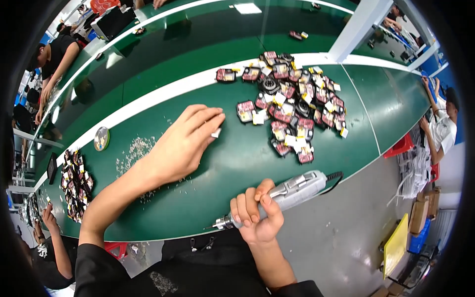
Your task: Assembling small electronic components using an electric screwdriver on a factory assembly line.
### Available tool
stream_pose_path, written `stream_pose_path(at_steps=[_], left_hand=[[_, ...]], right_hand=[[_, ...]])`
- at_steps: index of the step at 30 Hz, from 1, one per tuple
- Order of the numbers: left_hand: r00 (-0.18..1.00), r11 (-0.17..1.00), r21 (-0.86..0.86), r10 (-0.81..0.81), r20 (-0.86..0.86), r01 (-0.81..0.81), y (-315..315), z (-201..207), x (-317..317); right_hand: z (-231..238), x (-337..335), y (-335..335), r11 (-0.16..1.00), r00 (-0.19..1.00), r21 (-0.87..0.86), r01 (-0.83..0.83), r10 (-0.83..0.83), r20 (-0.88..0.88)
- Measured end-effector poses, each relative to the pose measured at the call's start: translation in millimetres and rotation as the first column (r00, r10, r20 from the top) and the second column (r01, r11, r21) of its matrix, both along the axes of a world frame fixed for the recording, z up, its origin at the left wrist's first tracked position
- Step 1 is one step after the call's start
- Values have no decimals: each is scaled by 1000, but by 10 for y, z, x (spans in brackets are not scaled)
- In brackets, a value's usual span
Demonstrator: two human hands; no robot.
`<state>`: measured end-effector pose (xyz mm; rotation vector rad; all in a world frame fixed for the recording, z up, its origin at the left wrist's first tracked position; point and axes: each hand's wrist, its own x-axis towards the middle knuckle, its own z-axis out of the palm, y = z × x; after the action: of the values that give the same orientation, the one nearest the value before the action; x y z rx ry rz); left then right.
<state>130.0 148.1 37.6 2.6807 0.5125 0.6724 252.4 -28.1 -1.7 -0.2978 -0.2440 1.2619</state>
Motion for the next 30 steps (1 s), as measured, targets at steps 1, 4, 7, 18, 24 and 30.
stream_pose_path(at_steps=[1, 4, 7, 18, 24, 30], left_hand=[[998, 999, 14, -39, -41, 39, -232, 32, -60], [992, 993, 4, -114, -61, 115, -742, -14, -198], [988, 989, -36, -146, -44, 145, -974, -122, -240], [991, 992, -34, -125, -47, 123, -1010, -155, -284], [996, 984, 153, -91, -20, 93, -1054, -205, -245], [989, 942, 305, -146, -4, 140, -1120, -255, -270]], right_hand=[[-2, 11, -37, 1000, 1000, -20, -9, 9, 2], [61, -3, -197, 999, 1000, -22, -24, 23, -20], [51, -32, -363, 999, 999, -35, -24, 23, -29], [-73, -281, -520, 990, 995, -112, -85, 89, 36], [-59, -367, -514, 975, 996, -221, -14, 33, 79], [2, -436, -478, 952, 995, -306, 35, -6, 95]])
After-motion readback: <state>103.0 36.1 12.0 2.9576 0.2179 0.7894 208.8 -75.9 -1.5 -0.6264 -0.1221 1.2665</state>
